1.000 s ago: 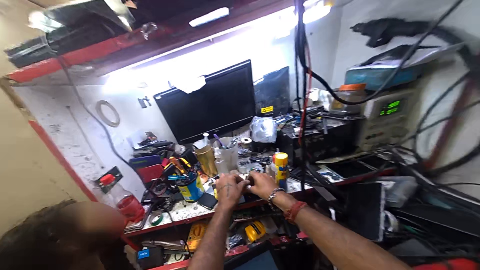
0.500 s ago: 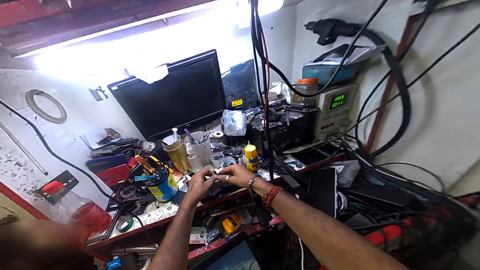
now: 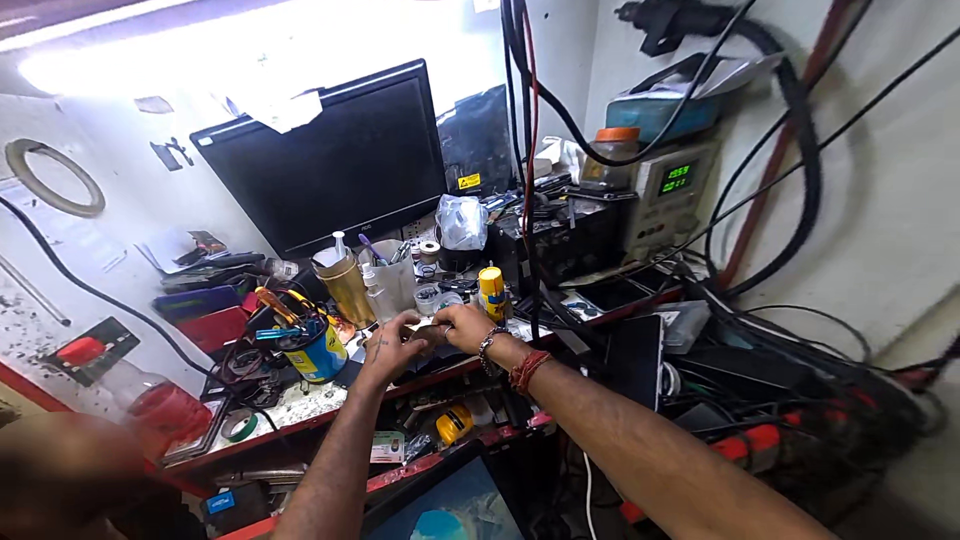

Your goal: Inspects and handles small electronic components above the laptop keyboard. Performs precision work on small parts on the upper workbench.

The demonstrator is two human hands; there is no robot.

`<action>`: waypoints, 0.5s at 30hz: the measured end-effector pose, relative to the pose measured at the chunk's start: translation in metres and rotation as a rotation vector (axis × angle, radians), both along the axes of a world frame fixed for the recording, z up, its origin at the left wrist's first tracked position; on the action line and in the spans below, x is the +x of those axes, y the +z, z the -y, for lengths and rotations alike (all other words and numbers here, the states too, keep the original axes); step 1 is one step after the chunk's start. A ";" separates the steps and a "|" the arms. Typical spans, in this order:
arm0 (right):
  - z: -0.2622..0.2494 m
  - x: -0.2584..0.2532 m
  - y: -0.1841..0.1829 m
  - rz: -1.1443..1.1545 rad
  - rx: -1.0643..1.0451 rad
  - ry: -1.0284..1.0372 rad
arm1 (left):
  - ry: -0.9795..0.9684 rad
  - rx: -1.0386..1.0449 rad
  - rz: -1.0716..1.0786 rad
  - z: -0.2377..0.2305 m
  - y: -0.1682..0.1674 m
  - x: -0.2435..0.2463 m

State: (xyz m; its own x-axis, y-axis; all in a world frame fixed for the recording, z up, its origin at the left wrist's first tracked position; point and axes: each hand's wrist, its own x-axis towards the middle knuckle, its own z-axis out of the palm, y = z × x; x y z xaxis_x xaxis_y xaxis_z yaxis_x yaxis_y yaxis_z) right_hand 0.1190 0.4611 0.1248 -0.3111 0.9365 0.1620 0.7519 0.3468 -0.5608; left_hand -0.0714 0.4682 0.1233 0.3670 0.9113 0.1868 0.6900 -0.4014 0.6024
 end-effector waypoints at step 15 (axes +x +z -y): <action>0.006 -0.014 0.015 0.244 0.079 0.036 | 0.091 0.170 -0.254 -0.001 -0.009 0.007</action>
State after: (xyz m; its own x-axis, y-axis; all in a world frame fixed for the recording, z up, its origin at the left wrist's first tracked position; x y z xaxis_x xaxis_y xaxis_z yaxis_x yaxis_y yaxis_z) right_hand 0.1049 0.4546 0.1398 -0.3831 0.9114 0.1500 0.8479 0.4114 -0.3344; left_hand -0.0646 0.4688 0.1142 0.3400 0.9059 0.2526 0.8472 -0.4116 0.3359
